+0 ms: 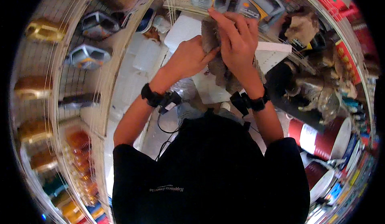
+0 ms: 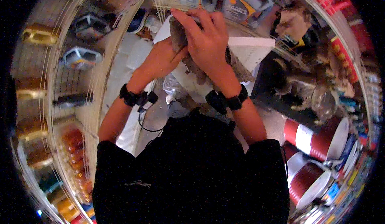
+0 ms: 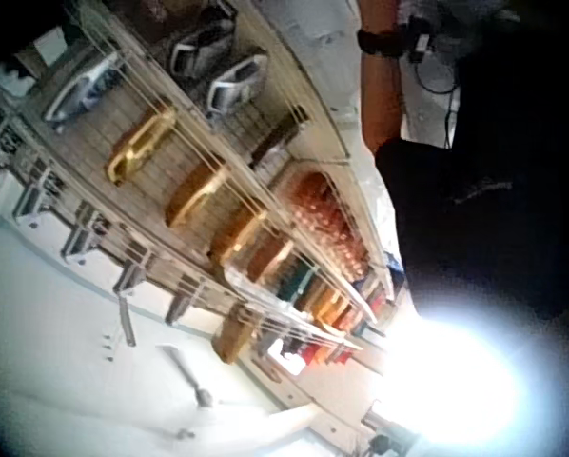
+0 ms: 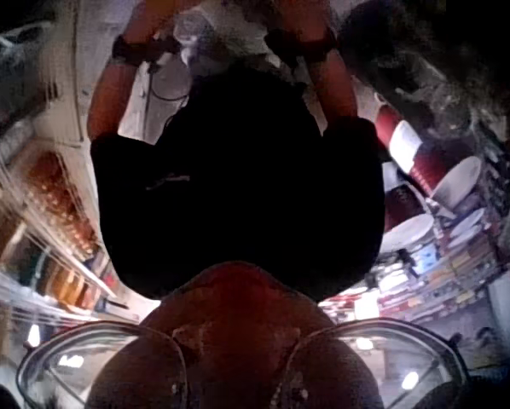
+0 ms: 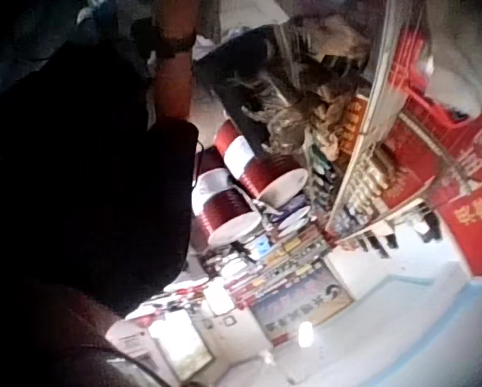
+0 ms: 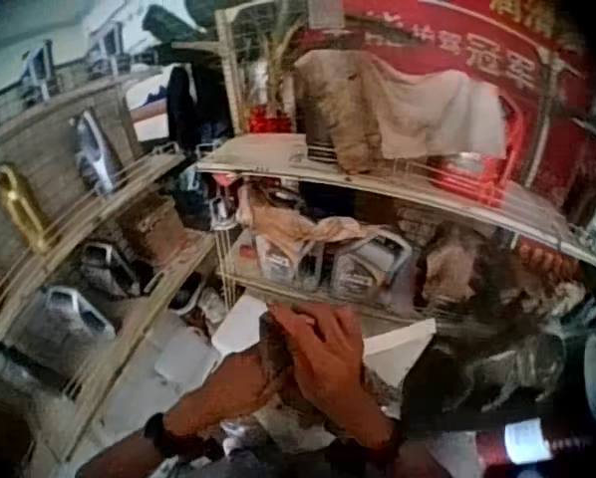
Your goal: The person wipes a white shelf board with a cloth in a store aisle. They clean the top surface, edges, and underside of the board while holding it, then place it back on the metal rack. The person also wipes the metal shelf structure itself.
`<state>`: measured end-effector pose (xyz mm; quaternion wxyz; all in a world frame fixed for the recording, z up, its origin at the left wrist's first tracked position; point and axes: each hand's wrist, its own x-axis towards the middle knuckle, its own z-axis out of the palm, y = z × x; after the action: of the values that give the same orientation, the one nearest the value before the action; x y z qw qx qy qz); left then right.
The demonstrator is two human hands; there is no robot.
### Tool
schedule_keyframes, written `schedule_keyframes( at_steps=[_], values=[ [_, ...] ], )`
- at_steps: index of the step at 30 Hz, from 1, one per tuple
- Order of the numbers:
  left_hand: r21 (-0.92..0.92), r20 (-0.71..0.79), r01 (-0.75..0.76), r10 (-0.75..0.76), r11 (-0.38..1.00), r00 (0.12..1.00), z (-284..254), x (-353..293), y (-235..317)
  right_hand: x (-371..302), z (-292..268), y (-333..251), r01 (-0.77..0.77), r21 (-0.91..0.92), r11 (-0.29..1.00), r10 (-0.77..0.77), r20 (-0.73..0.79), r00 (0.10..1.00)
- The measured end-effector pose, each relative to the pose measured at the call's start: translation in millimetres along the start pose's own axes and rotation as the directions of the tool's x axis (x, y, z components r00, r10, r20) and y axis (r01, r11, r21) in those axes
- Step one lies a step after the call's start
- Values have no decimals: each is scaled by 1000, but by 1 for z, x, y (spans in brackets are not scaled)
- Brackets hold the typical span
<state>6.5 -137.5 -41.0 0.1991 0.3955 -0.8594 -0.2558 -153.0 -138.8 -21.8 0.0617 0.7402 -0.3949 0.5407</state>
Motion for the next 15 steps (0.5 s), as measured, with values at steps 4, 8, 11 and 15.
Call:
schedule_keyframes(
  at_steps=[4, 8, 11, 15],
  values=[
    [297, -61, -105, 129, 949, 990, 3, 8, -25, -33, 29, -2, -226, -306, 925, 158, -232, 960],
    [169, -45, -61, 70, 984, 997, -1, 7, -22, -127, 44, -12, -572, -446, 689, 367, -465, 806],
    [182, -5, -147, 151, 972, 989, -4, 4, -23, -169, 45, -48, -894, -108, 435, 825, -349, 444],
    [242, 126, -225, 199, 944, 972, -8, -5, -3, -253, 53, -42, -947, 252, -200, 979, 84, -185]
  ],
)
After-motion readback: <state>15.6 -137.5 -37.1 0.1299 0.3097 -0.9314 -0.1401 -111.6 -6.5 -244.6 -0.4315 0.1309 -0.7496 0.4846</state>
